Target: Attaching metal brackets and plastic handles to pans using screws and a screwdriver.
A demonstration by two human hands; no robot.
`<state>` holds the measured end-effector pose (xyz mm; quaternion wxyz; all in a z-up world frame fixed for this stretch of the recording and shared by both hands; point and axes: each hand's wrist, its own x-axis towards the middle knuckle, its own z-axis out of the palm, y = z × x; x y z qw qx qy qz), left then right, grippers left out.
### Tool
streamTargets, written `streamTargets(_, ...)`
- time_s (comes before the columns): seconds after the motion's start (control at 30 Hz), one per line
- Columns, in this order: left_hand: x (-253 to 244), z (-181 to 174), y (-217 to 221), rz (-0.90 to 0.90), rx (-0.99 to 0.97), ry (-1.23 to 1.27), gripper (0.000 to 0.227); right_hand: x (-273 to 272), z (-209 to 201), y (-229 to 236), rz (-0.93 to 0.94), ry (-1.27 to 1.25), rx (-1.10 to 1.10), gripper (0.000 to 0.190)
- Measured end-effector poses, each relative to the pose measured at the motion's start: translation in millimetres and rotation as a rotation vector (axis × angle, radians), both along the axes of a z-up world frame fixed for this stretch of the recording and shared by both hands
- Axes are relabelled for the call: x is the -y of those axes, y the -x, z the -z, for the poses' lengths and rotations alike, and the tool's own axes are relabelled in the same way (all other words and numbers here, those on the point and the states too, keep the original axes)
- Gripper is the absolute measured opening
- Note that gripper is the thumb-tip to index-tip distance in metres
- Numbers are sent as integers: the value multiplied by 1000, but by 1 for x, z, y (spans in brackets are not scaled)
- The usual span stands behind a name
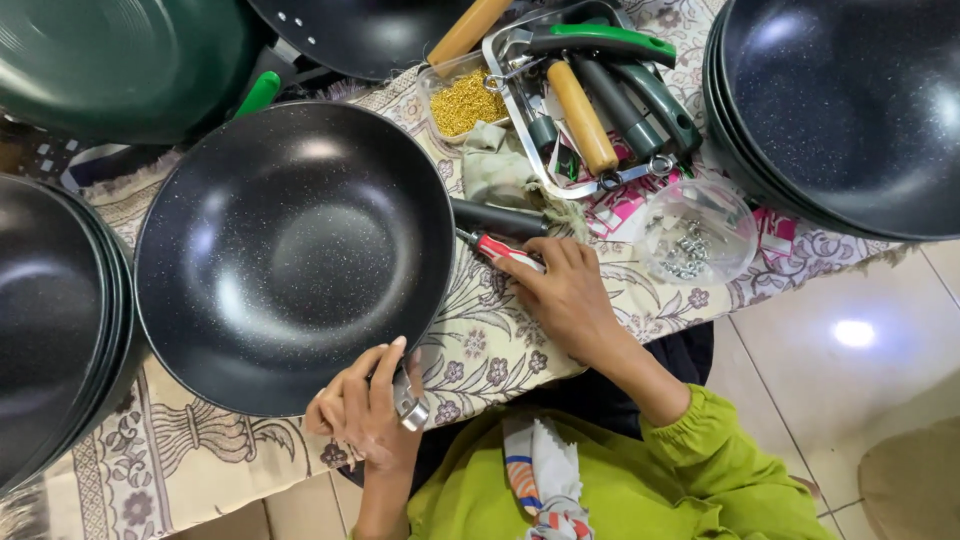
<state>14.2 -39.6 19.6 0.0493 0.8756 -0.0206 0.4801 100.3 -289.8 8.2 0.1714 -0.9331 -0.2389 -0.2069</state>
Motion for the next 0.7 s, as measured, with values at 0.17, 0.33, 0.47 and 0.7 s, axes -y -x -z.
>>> streamTargets(0.17,4,-4,-3,50,-6,-28,19,-3,-12,-13,53,-72,28,29)
streamTargets(0.33,1,2,4,156,-22,22,16,-2,-15,-35,65,-47,43,30)
streamTargets(0.47,-7,28,17,251,-63,97,25,2,-6,-46,105,30,37,39)
streamTargets(0.7,10,73,37,542,529,90,33,1,-20,-36,61,-120,-53,39)
